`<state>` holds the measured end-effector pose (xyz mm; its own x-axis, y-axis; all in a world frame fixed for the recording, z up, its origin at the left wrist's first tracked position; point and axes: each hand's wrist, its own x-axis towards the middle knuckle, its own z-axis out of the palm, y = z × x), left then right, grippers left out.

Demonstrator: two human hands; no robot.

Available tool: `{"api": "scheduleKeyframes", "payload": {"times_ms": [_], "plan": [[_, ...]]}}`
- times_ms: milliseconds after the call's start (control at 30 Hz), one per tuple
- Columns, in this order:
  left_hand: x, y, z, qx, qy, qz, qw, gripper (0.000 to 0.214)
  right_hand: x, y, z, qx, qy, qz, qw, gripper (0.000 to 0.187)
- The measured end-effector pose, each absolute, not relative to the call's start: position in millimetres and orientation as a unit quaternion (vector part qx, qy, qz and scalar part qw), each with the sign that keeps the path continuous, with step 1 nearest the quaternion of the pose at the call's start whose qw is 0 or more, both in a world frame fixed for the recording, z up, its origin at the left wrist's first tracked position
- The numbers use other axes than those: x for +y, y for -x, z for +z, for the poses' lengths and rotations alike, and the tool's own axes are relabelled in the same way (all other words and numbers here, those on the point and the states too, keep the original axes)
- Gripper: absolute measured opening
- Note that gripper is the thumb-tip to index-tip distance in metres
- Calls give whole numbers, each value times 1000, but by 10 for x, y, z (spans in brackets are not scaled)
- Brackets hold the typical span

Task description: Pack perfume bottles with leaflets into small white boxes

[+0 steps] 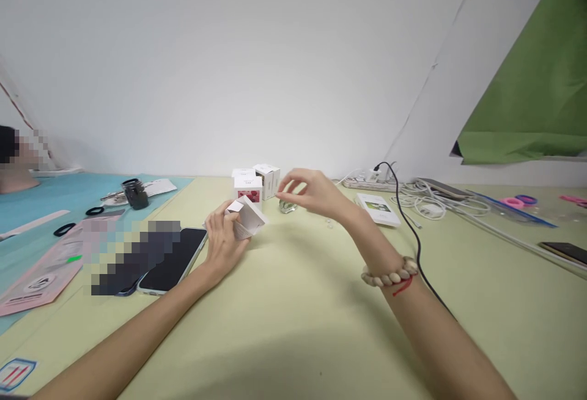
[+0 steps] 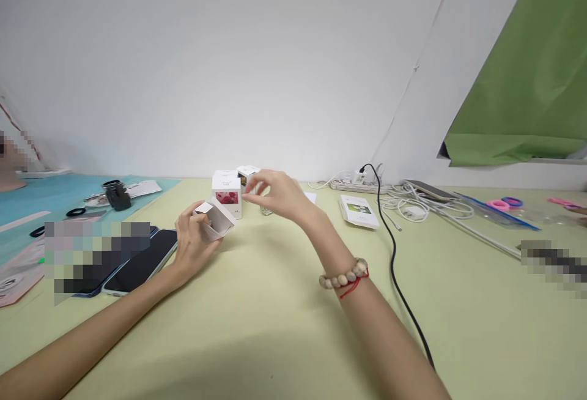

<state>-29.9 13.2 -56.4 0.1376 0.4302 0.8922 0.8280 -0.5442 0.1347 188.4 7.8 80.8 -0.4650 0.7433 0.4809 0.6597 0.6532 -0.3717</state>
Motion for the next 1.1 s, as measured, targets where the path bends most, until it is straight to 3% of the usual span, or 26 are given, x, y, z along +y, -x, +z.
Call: {"api": "scheduleKeyframes", "payload": {"times_ms": [133,433,867,1100], "plan": [[126,287,-557,-426,718,-516,192,42,-118,-1603,779,-899,321,-16,297,14],[117,254,-548,-328,762,-523,196,51,-23,-1232,268,-896,313,-216,229,20],[87,213,-512,-305,767,-527,202,51,87,-1202,126,-886,297,-220,282,14],[59,213,-473,-309,771,-517,207,52,125,-1240,198,-903,259,-219,264,16]]}}
